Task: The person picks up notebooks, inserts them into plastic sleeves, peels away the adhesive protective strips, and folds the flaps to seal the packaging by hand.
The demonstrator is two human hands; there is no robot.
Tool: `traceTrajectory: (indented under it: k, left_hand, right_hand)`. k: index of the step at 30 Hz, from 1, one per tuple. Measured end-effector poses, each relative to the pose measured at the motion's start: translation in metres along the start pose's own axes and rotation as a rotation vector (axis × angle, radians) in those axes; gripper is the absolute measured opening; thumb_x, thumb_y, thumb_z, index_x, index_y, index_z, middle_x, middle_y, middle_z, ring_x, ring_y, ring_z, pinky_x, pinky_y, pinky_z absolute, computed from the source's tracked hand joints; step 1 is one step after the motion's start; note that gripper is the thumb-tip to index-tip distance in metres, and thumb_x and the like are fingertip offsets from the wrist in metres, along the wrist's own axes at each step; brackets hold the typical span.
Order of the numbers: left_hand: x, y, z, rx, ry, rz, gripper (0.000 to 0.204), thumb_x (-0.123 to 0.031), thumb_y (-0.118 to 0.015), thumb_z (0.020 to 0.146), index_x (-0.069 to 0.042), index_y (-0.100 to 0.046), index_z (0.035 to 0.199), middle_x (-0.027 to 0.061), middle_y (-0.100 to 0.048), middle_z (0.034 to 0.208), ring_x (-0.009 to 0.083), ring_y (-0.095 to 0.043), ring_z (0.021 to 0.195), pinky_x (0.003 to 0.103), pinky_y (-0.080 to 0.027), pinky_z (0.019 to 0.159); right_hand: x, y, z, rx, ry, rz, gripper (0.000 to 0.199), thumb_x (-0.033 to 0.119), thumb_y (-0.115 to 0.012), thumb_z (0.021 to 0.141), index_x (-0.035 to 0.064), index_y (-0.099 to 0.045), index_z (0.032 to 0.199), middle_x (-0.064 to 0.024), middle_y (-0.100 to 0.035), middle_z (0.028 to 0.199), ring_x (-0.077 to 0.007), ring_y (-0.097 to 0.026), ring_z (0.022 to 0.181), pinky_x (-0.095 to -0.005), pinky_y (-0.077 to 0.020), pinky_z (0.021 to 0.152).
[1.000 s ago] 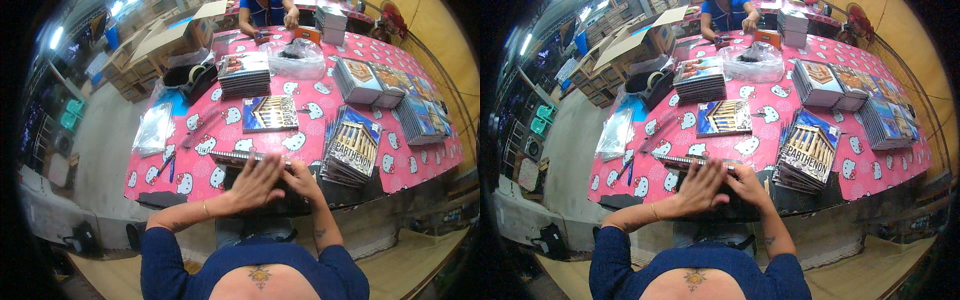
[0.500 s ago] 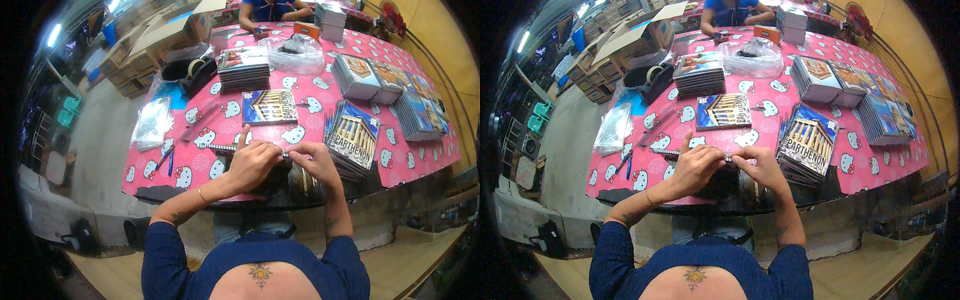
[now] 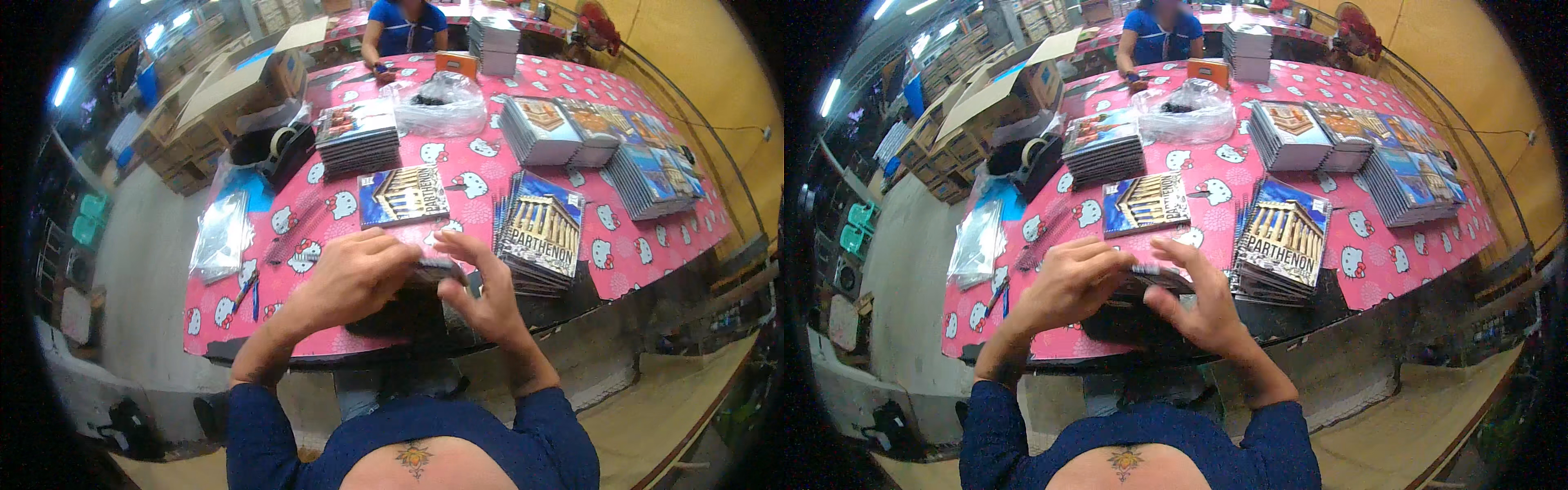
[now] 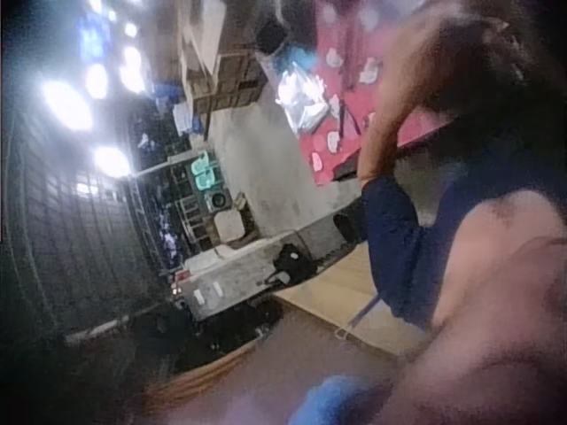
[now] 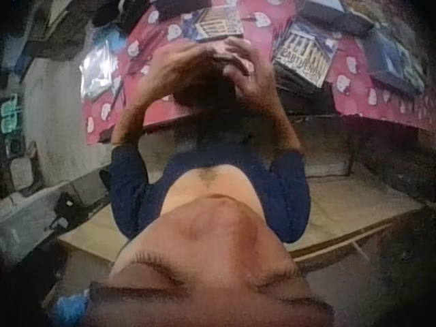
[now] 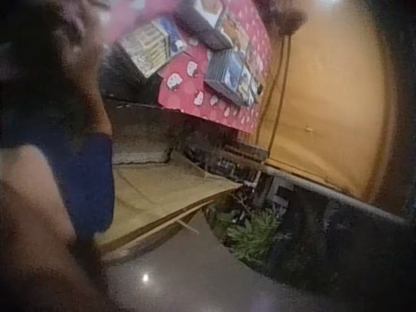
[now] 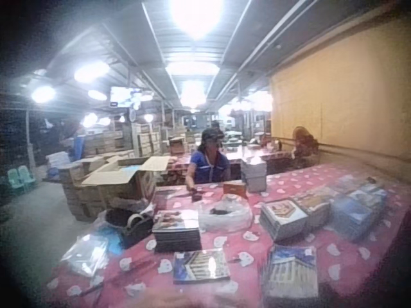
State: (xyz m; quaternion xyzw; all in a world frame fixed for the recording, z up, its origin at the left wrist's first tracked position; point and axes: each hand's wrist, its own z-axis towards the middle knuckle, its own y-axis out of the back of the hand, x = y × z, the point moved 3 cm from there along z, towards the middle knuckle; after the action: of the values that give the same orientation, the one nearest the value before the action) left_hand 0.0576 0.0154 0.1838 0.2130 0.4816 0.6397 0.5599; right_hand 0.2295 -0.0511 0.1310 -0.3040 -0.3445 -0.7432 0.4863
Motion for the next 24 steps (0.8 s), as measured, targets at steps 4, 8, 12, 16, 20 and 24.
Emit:
traceTrajectory:
  k: [4, 8, 12, 16, 20, 24]
  left_hand:
    - [-0.003, 0.039, 0.057, -0.225, -0.336, -0.205, 0.026, -0.013, -0.072, 0.080, -0.006, -0.067, 0.104, 0.0105, -0.067, 0.090, 0.0242, -0.065, 0.078, 0.035, -0.052, 0.065]
    - [0.133, -0.004, 0.066, -0.199, 0.183, -0.253, 0.016, -0.017, -0.065, 0.092, -0.002, -0.070, 0.094, 0.0134, -0.070, 0.087, 0.0176, -0.068, 0.077, 0.031, -0.052, 0.067]
    - [0.211, -0.133, 0.008, 0.173, -0.025, 0.086, 0.042, -0.026, -0.076, 0.080, -0.008, -0.065, 0.117, 0.0174, -0.062, 0.119, 0.0342, -0.062, 0.105, 0.043, -0.050, 0.092]
    - [0.220, -0.160, -0.009, 0.068, -0.103, 0.152, 0.034, -0.019, -0.071, 0.082, -0.006, -0.064, 0.114, 0.0155, -0.064, 0.112, 0.0336, -0.063, 0.102, 0.041, -0.054, 0.087]
    - [0.226, -0.164, -0.023, 0.040, -0.074, 0.121, 0.029, -0.016, -0.068, 0.084, -0.004, -0.063, 0.111, 0.0152, -0.065, 0.111, 0.0344, -0.064, 0.103, 0.042, -0.053, 0.089]
    - [0.223, -0.154, -0.026, 0.053, -0.019, 0.082, 0.035, -0.020, -0.068, 0.086, -0.003, -0.061, 0.116, 0.0172, -0.065, 0.112, 0.0352, -0.062, 0.107, 0.042, -0.051, 0.093]
  right_hand:
    - [0.004, 0.043, -0.010, 0.061, -0.070, 0.120, 0.028, 0.009, -0.068, 0.090, -0.0003, -0.066, 0.116, -0.0149, -0.072, 0.101, -0.0209, -0.070, 0.093, -0.0335, -0.0542, 0.081]
    - [-0.005, 0.099, -0.010, -0.386, 0.123, -0.207, 0.027, 0.014, -0.067, 0.092, -0.0021, -0.068, 0.113, -0.0155, -0.072, 0.106, -0.0235, -0.068, 0.100, -0.0351, -0.0512, 0.091]
    - [-0.095, 0.188, -0.003, -0.486, -0.032, -0.004, 0.040, 0.017, -0.069, 0.091, -0.0027, -0.061, 0.124, -0.0154, -0.056, 0.132, -0.0268, -0.052, 0.123, -0.0370, -0.0392, 0.106]
    - [-0.162, 0.251, -0.023, -0.557, -0.339, 0.223, 0.050, 0.027, -0.069, 0.089, 0.0039, -0.058, 0.132, -0.0164, -0.037, 0.151, -0.0298, -0.038, 0.138, -0.0382, -0.0335, 0.110]
    - [-0.143, 0.200, -0.030, -0.031, -0.384, -0.728, 0.054, 0.034, -0.072, 0.085, 0.0053, -0.060, 0.130, -0.0199, -0.040, 0.149, -0.0339, -0.039, 0.138, -0.0407, -0.0338, 0.110]
    - [-0.124, 0.180, -0.036, -0.197, -0.540, -1.002, 0.054, 0.036, -0.073, 0.081, 0.0066, -0.063, 0.126, -0.0191, -0.046, 0.143, -0.0390, -0.045, 0.130, -0.0437, -0.0373, 0.107]
